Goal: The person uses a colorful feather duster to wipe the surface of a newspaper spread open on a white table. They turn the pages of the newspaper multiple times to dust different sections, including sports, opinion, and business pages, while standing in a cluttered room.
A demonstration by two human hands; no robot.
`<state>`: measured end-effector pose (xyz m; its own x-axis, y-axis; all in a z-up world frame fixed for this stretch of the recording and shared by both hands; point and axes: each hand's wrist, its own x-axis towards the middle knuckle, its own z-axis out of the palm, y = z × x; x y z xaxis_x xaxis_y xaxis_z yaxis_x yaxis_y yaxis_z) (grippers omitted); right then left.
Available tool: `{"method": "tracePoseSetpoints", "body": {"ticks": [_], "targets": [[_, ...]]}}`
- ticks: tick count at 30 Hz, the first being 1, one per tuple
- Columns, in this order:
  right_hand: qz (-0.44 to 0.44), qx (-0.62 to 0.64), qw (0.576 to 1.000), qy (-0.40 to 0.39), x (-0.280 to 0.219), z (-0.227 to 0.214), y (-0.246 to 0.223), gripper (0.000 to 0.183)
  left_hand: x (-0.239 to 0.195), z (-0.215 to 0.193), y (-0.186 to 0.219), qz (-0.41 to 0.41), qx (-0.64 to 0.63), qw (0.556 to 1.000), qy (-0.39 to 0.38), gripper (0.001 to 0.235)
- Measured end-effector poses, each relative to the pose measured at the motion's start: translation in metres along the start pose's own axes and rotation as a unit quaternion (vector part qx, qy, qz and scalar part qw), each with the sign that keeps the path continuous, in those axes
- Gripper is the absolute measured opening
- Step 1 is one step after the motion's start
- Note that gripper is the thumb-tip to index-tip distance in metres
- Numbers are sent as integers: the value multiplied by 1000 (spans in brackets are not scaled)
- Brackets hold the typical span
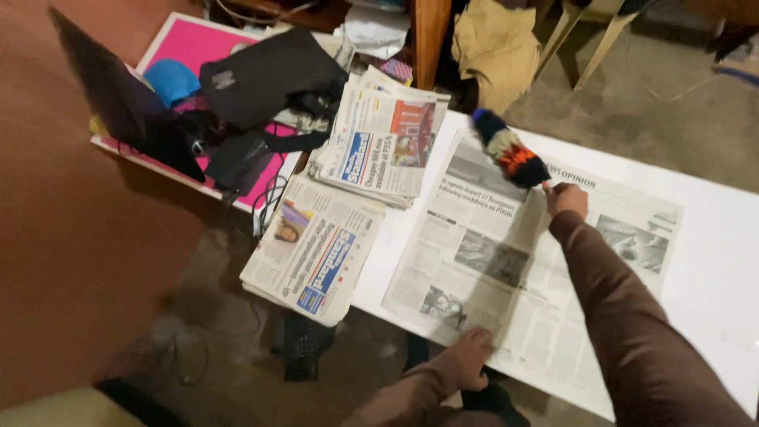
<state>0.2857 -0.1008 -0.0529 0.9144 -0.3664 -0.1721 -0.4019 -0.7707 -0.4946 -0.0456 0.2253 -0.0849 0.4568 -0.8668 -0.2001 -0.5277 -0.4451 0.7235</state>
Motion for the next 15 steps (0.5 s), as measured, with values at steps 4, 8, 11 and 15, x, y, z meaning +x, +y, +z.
{"method": "tracePoseSetpoints", "body": {"ticks": [4,8,11,15], "targets": [[-37,69,992,102,18,34,30,33,-4,-17,9,7,10,1000,25,76],[-80,108,954,-269,-29,9,68,25,-8,-67,29,-83,-143,980,-110,79],[-22,32,950,-310,-39,-15,102,22,-8,-75,34,-91,-141,977,-128,77],[90,16,995,-39,-48,-64,80,37,2,-65,29,-126,-121,975,-139,75]]}}
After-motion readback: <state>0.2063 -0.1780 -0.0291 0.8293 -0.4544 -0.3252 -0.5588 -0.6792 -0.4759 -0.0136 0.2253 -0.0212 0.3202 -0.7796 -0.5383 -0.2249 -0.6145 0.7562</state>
